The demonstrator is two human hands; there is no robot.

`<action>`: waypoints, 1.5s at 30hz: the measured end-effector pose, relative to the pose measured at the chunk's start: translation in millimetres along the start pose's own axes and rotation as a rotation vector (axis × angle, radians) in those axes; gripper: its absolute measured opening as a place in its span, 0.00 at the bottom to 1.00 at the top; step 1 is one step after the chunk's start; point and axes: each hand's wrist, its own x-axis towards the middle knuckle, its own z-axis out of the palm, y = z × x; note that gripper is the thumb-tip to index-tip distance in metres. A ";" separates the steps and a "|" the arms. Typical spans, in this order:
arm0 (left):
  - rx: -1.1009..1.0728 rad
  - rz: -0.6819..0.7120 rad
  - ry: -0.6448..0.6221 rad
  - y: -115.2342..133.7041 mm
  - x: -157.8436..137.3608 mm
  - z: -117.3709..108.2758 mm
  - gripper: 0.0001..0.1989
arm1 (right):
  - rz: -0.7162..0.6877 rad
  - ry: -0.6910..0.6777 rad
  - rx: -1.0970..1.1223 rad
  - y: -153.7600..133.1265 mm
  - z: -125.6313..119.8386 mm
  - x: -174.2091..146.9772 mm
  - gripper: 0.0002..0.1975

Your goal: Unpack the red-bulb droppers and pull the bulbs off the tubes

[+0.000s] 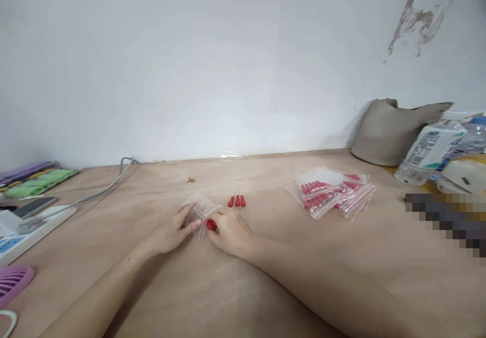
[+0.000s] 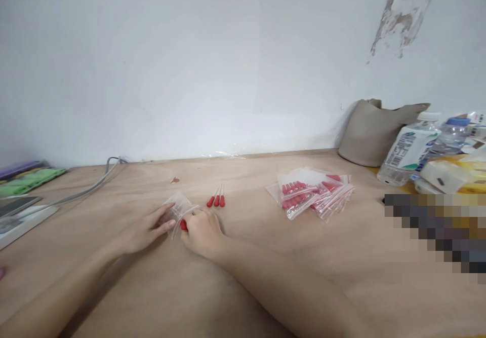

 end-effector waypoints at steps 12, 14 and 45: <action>0.053 0.032 -0.154 -22.1 -3.5 -18.5 0.34 | 0.015 0.151 0.573 33.9 -43.0 -34.0 0.11; 0.011 0.076 -0.183 -28.5 -4.5 -33.0 0.32 | 0.187 0.145 0.745 46.6 -57.4 -40.7 0.11; 0.145 0.106 -0.159 -41.9 27.4 -2.0 0.28 | 0.028 0.019 -0.073 93.5 -33.9 -9.0 0.09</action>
